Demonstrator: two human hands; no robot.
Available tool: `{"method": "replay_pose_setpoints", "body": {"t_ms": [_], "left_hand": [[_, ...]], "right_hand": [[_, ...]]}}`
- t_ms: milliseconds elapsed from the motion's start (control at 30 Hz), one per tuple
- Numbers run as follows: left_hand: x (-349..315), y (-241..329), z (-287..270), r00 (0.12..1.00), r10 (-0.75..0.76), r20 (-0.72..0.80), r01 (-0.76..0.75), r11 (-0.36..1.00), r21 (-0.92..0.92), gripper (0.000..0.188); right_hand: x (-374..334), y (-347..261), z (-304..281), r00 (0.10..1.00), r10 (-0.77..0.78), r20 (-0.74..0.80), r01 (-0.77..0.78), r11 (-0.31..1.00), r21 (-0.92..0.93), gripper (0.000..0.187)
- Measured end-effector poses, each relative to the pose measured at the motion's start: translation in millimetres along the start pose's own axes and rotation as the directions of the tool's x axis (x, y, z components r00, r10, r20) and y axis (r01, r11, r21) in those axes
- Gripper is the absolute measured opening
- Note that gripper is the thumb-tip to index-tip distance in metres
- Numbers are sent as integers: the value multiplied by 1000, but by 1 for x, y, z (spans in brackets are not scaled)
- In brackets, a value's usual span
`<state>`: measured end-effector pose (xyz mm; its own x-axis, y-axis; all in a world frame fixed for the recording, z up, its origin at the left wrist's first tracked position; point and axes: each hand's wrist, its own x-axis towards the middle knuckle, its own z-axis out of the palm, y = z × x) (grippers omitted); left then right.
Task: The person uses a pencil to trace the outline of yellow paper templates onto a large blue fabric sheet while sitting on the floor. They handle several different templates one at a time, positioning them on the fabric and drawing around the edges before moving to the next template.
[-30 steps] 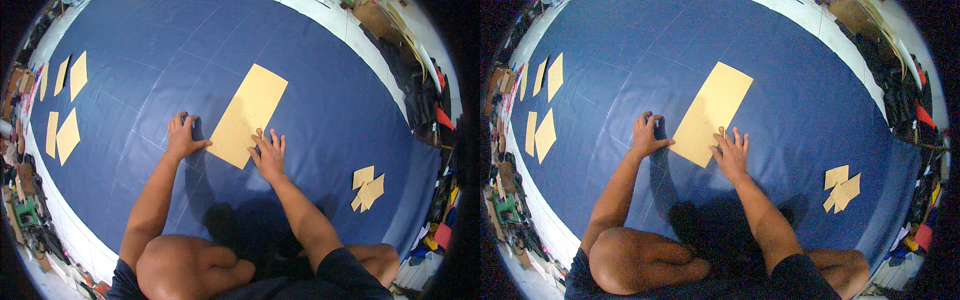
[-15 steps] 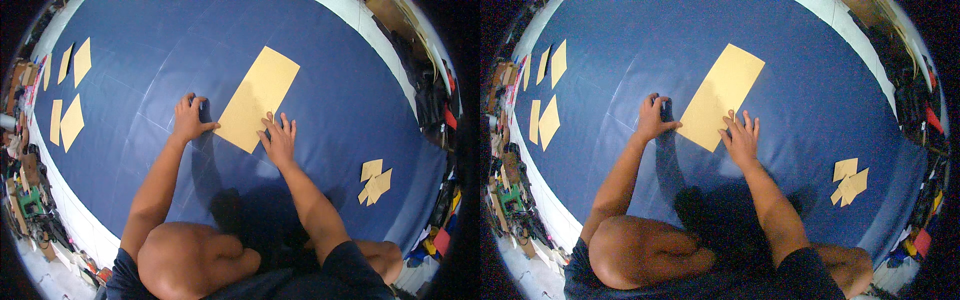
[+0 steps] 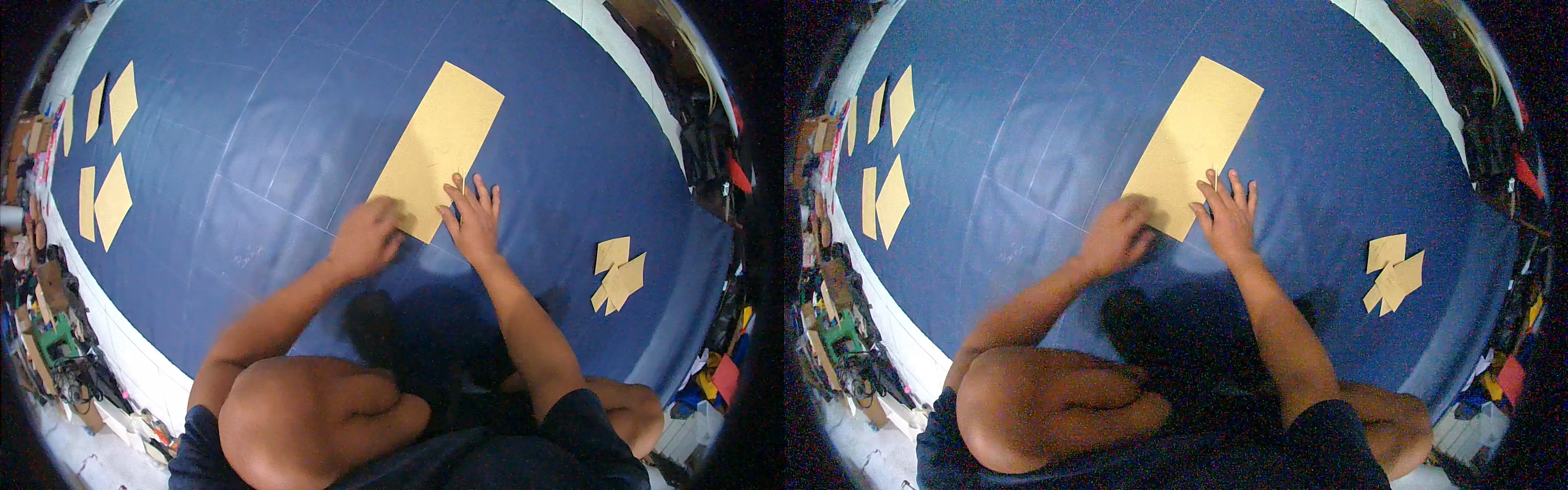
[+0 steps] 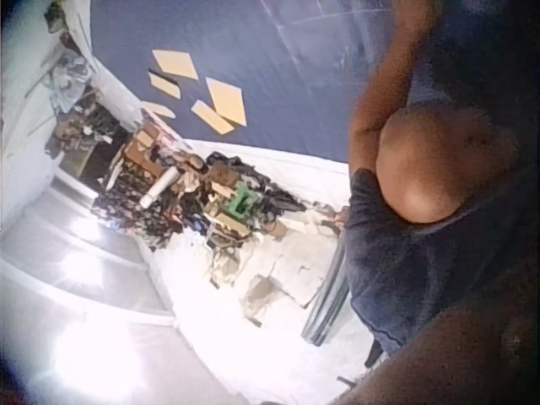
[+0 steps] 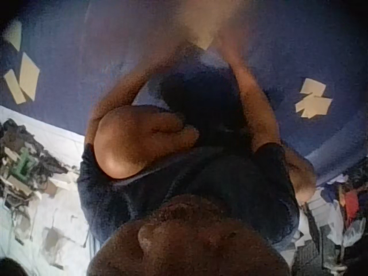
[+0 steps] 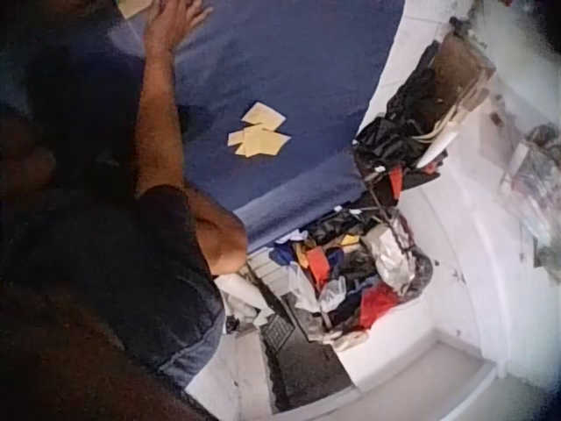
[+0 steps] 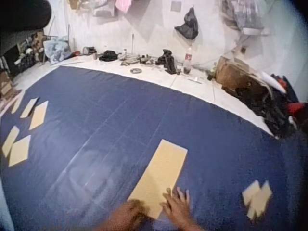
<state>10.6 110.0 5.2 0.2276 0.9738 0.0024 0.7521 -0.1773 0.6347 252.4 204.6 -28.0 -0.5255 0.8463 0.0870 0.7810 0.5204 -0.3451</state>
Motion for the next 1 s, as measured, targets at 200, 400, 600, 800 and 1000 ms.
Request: {"method": "replay_pose_setpoints", "body": {"t_ms": [200,400,600,800,1000], "left_hand": [[-10,23,34,992,-58,113,41,988,147,74],[-16,14,43,996,-40,79,30,991,131,78],[-15,11,45,997,-25,70,17,994,112,78],[-16,13,45,997,-24,68,19,997,81,78],[-17,10,42,996,-30,79,17,988,152,77]], "right_hand": [[3,-6,0,1000,31,4,-31,999,-23,44],[6,-10,-1,998,54,34,-53,998,-38,44],[6,-8,1,998,64,27,-62,997,-50,45],[4,-7,0,998,64,15,-64,998,-3,46],[7,-8,3,998,63,20,-63,998,-15,46]]}}
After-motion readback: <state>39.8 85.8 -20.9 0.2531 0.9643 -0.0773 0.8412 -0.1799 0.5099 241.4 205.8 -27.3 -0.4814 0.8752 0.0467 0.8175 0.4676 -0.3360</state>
